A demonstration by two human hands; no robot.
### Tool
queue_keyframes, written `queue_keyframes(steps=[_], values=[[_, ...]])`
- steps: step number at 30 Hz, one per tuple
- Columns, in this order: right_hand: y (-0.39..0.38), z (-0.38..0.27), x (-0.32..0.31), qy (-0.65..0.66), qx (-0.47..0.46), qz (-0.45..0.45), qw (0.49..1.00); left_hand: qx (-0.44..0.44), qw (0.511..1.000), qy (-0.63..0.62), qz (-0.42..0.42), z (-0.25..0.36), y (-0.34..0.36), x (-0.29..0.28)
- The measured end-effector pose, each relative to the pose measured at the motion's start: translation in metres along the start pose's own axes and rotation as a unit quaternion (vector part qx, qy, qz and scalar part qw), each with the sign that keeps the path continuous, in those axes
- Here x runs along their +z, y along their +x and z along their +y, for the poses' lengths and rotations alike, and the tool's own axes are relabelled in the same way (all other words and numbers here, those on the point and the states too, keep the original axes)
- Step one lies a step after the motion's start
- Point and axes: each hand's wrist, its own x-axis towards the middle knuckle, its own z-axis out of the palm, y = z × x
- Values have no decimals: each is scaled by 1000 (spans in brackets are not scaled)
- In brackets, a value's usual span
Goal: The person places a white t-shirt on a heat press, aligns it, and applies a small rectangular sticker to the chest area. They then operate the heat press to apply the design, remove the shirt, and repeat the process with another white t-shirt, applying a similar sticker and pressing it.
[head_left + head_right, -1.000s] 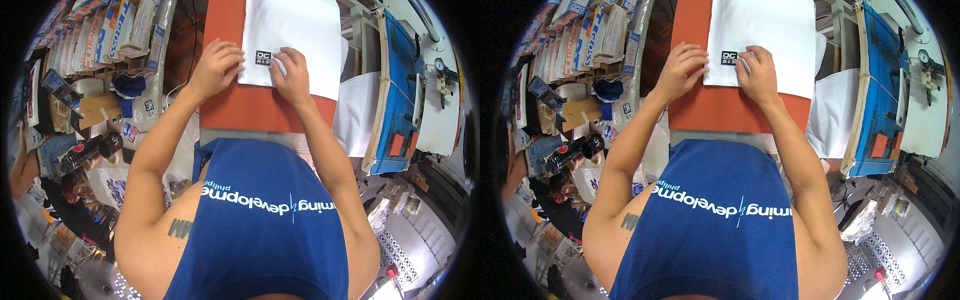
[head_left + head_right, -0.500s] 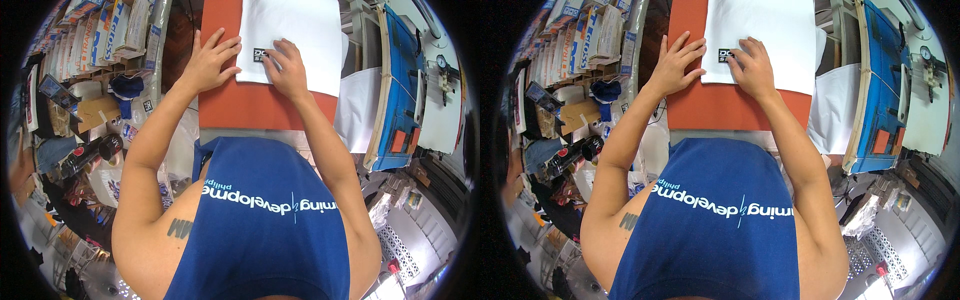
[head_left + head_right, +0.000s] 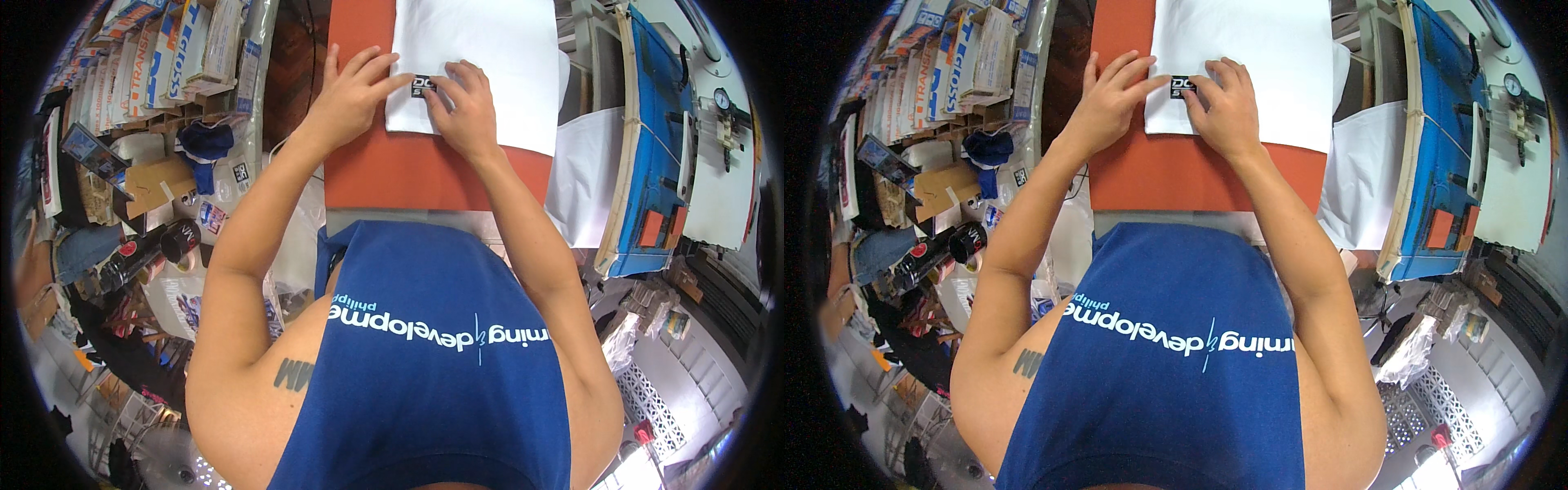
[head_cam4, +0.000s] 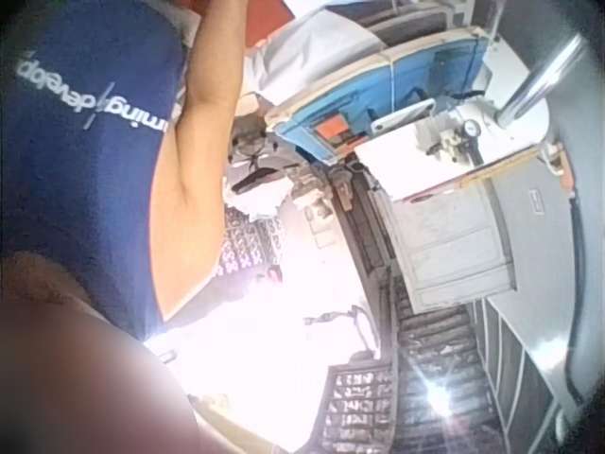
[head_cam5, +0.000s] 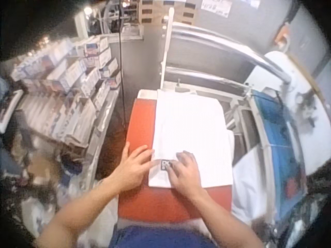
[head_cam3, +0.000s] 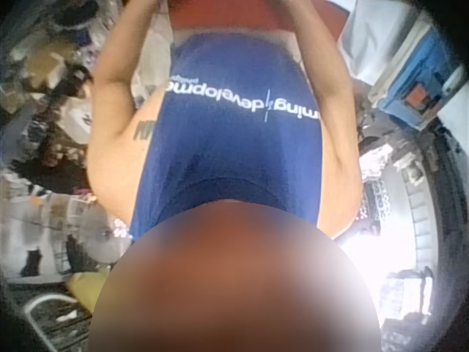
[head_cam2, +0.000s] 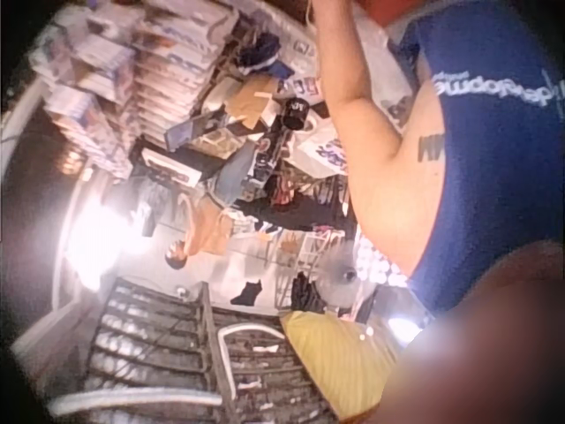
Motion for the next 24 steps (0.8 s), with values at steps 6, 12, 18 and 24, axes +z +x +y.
queue_keyframes(steps=[6, 12, 18, 24], values=[[-2, 3, 1, 19, 16, -9, 1000, 3, 1000, 21, -6, 5, -1, 5], [-3, 5, 3, 20, 1, 6, 1000, 5, 1000, 10, 3, 2, -4, 7], [-4, 6, 4, 18, 8, 0, 1000, 4, 1000, 17, 3, 3, -3, 7], [-4, 5, 3, 23, 9, -2, 1000, 1, 1000, 9, 6, 3, -4, 7]])
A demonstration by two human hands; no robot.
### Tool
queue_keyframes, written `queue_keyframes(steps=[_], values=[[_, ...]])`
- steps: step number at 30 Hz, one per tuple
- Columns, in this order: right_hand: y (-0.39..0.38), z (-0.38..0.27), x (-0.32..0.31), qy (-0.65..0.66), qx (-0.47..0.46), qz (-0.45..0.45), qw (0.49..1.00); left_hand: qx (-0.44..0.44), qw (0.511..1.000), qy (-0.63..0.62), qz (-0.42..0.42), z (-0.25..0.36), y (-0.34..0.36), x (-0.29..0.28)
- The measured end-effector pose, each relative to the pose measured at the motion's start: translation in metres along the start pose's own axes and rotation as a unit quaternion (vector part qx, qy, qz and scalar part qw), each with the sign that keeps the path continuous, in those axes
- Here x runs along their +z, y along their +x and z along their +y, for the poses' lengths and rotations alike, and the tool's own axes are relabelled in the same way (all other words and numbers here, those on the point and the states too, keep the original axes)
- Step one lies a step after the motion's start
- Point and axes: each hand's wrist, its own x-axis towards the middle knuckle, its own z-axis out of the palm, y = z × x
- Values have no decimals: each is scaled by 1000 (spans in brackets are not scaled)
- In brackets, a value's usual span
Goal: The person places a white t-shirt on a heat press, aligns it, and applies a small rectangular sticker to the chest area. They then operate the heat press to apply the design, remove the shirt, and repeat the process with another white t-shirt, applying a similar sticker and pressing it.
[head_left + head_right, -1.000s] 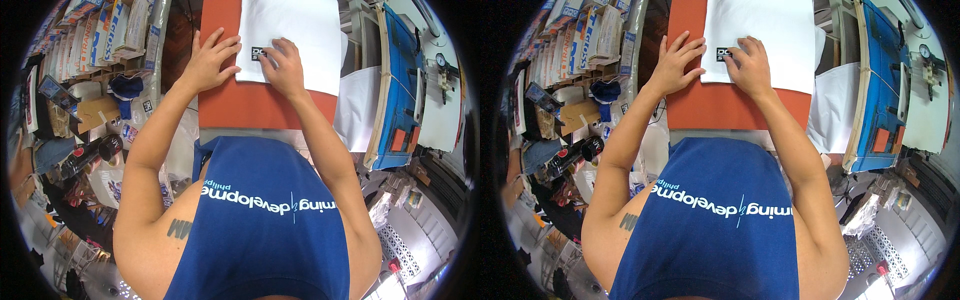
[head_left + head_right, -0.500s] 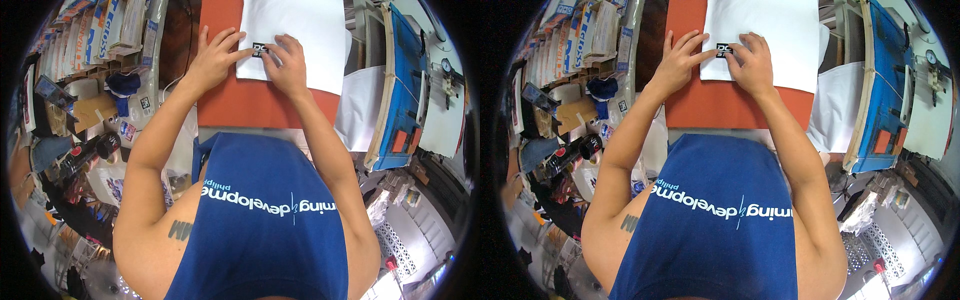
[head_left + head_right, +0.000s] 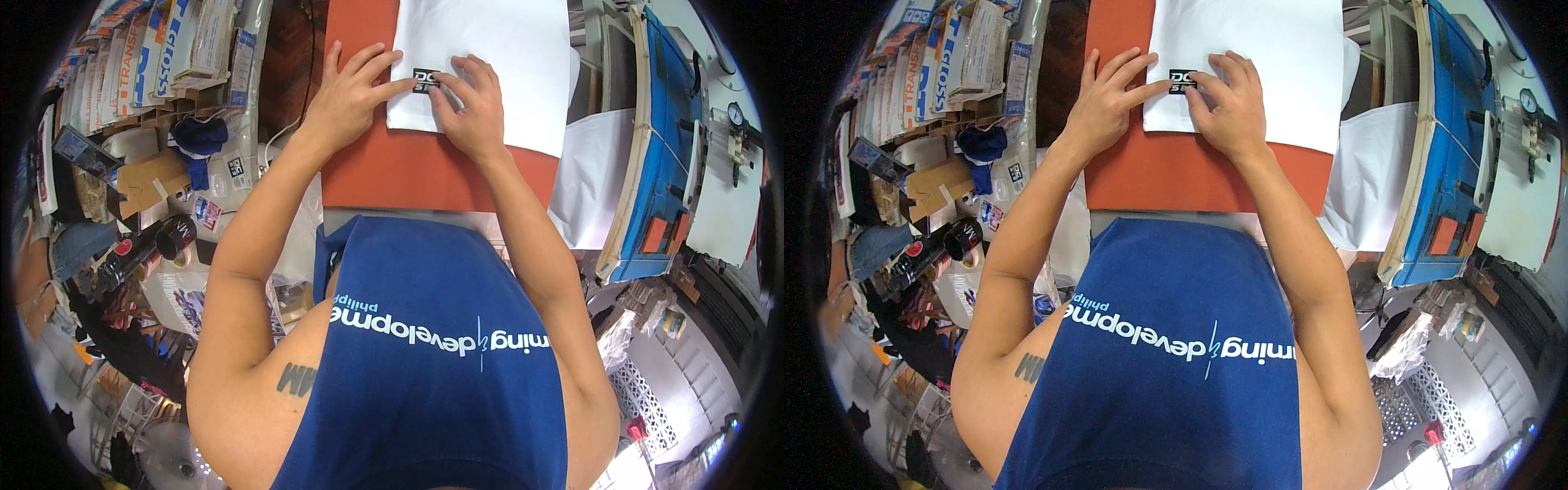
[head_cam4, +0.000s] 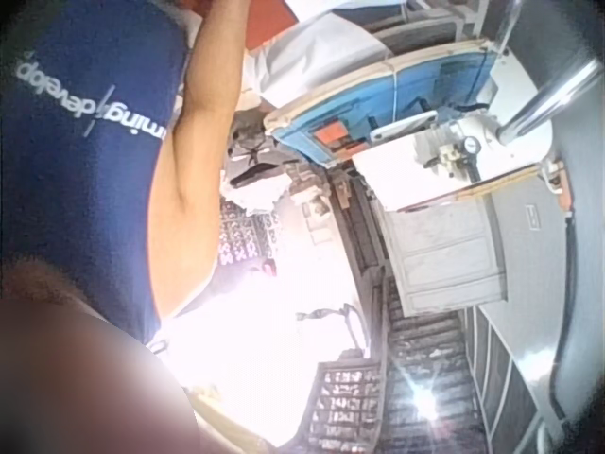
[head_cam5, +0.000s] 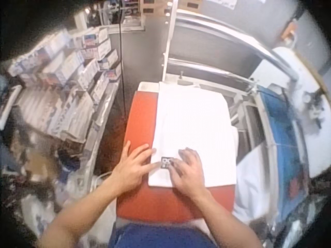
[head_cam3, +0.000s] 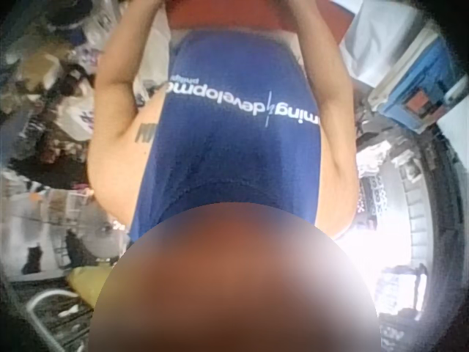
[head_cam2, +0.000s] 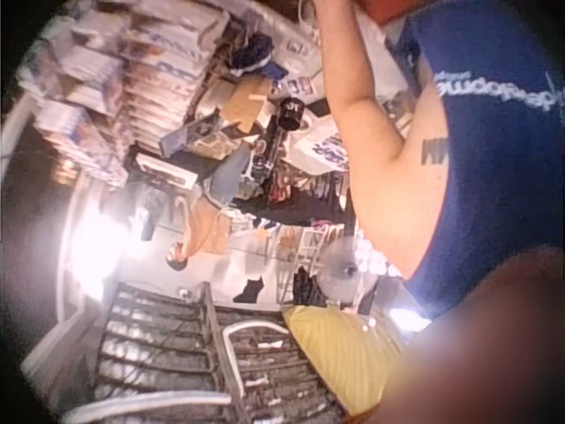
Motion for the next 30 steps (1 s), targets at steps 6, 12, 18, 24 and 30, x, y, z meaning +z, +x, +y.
queue_keyframes(steps=[6, 12, 18, 24, 30], values=[[1, -1, 1, 7, -8, 9, 1000, 0, 1000, -2, 1, -4, 0, 1], [0, 0, 2, 1, -6, 5, 1000, -132, 985, -79, 84, 18, -2, -11], [-1, -1, 4, -10, 8, -2, 1000, -257, 955, -116, 87, 63, -11, -10], [-2, 1, 3, -20, -4, -13, 1000, -154, 961, -182, 139, 82, 0, 1], [-1, 1, 3, -17, -6, -15, 1000, -141, 967, -168, 128, 83, 2, 0]])
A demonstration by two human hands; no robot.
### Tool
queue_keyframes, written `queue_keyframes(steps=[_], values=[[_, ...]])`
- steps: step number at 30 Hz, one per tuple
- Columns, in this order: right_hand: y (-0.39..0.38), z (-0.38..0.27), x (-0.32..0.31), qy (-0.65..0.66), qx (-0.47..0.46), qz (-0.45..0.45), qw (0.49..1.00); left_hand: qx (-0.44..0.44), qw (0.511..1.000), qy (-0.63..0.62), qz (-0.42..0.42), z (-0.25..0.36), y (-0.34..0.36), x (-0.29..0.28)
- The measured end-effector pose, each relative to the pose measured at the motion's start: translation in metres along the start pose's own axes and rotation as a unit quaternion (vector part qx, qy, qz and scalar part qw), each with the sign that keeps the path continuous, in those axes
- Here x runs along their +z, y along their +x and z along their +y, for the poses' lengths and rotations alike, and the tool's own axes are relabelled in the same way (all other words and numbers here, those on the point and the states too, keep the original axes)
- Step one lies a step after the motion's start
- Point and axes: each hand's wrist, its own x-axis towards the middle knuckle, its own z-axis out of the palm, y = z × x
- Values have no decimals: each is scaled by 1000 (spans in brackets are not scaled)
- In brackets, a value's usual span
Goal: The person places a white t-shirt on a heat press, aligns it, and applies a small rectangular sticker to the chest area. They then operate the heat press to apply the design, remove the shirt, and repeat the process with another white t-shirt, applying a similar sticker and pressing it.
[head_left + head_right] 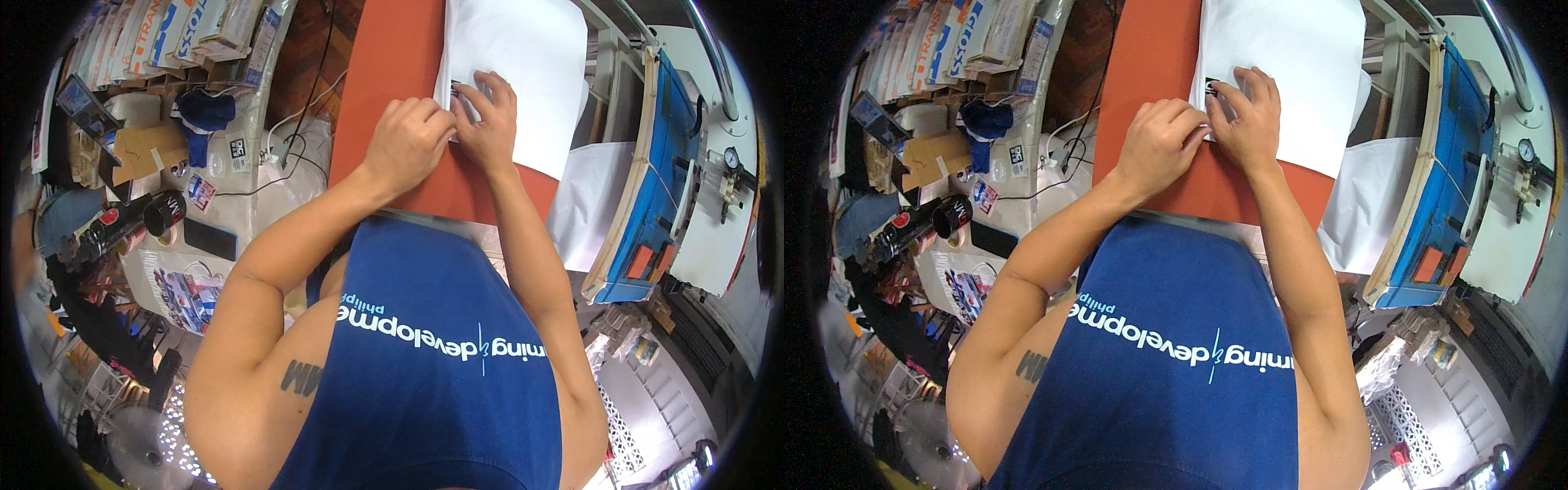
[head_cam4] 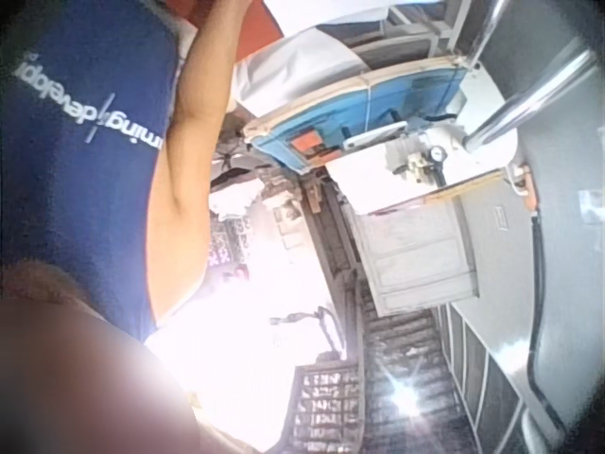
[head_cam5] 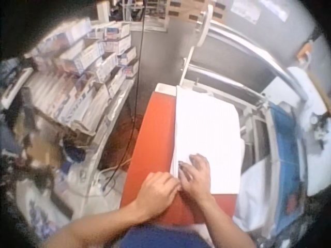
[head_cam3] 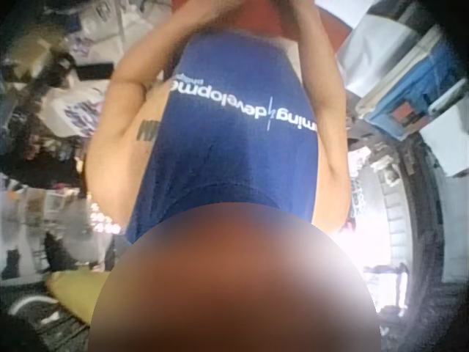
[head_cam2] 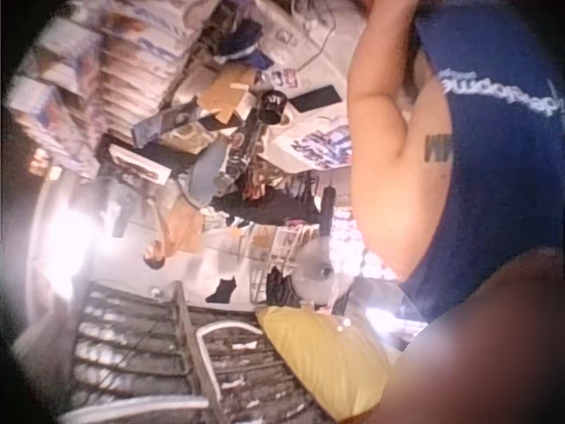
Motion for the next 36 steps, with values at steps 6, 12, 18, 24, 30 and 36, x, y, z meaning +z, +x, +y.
queue_keyframes(steps=[6, 12, 18, 24, 30, 36], values=[[0, -2, -1, 19, 5, 13, 1000, -68, 994, 79, -35, -18, -9, -26], [0, -3, -3, 8, 10, 9, 1000, 44, 996, 72, -3, -49, 14, -35], [0, -2, -2, 23, 12, 21, 999, 134, 978, 141, -72, -76, 32, -32], [0, -1, -2, 22, 3, 31, 999, 132, 978, 136, -82, -80, 28, -31], [1, -1, -2, 13, 2, 29, 1000, 143, 978, 116, -102, -77, 32, -30], [1, -2, -2, 17, 2, 31, 999, 147, 970, 150, -119, -76, 30, -29]])
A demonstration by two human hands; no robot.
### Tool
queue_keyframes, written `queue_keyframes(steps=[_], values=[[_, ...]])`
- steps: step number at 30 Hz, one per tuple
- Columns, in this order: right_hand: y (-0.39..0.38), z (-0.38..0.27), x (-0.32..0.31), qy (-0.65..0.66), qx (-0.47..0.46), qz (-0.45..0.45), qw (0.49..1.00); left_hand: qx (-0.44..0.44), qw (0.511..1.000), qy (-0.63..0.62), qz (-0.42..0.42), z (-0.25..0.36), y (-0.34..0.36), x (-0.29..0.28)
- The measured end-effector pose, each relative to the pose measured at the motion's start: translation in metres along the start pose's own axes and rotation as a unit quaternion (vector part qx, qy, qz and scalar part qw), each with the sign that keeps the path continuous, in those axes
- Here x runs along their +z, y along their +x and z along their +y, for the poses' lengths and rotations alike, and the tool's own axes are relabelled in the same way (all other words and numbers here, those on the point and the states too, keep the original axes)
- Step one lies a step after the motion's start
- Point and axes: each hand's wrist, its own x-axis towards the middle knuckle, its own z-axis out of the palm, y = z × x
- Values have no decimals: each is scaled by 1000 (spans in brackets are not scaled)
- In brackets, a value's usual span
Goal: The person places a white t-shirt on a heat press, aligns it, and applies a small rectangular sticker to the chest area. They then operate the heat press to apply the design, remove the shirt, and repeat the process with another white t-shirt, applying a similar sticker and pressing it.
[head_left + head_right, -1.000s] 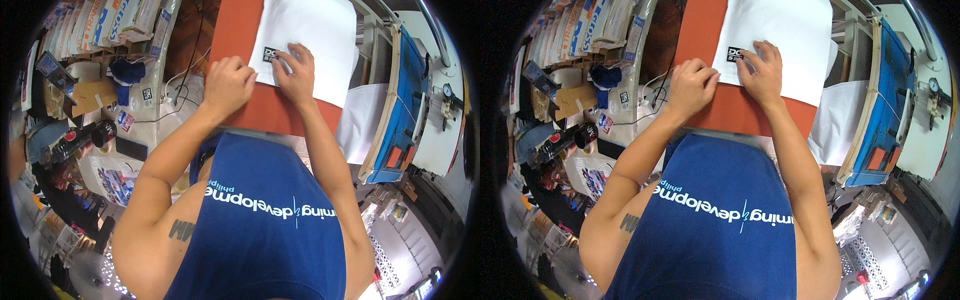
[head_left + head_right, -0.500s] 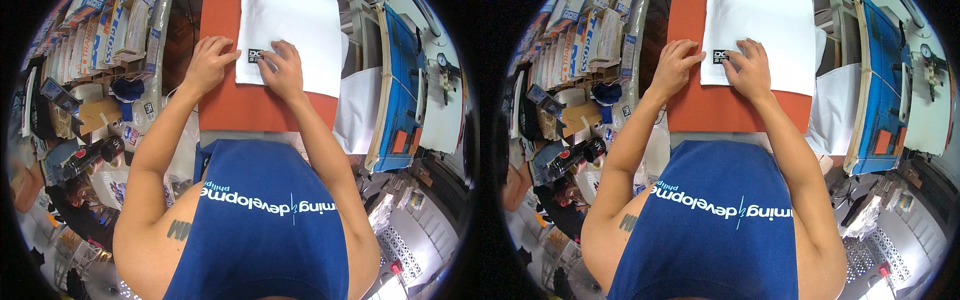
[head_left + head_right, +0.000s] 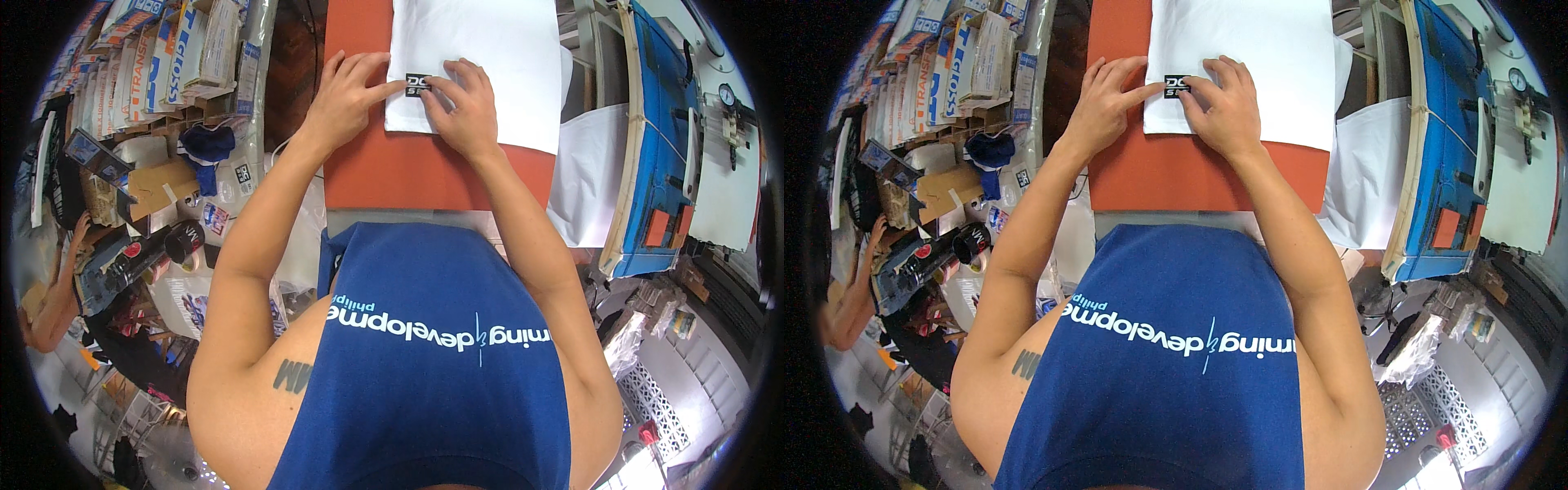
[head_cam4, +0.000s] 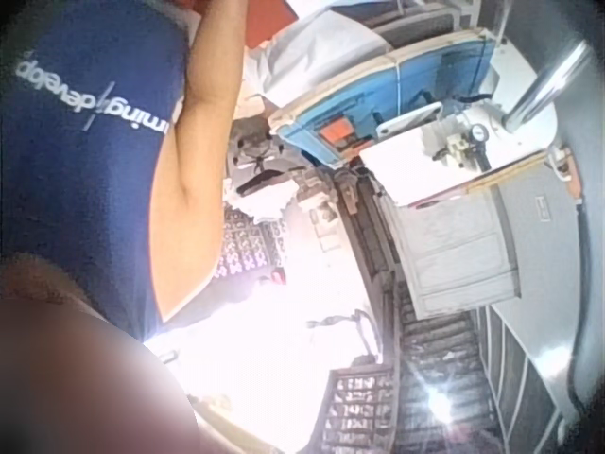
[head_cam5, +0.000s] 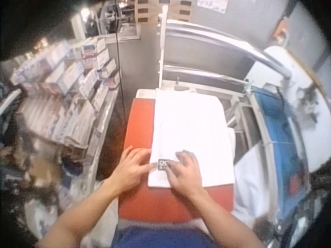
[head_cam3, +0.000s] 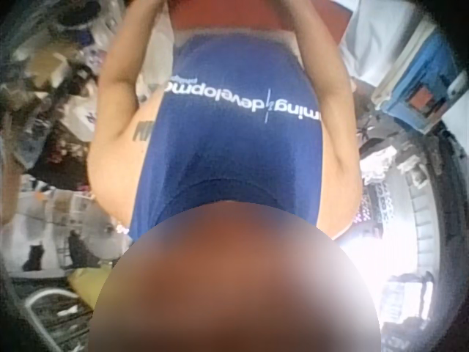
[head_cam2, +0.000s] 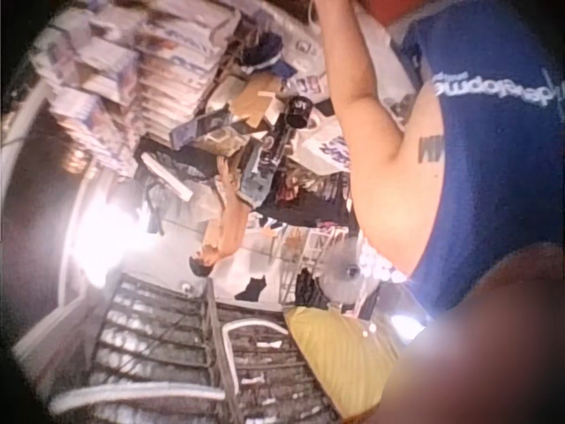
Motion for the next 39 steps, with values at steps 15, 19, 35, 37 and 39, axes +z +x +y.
queue_keyframes(steps=[15, 19, 35, 37, 39], values=[[0, 0, 0, -10, 2, -4, 1000, 3, 1000, 15, 16, 0, 0, 3], [-1, 0, 1, -2, 8, -4, 1000, -4, 1000, 9, 13, 0, 0, 2], [3, -3, -2, 2, 11, -14, 1000, -21, 1000, 1, -3, 1, 0, 2], [6, -5, -4, 13, 27, -28, 999, -18, 1000, 2, 5, 2, 1, 2], [10, -8, -5, -27, 36, -47, 998, -10, 1000, 0, 16, 3, 3, 3]])
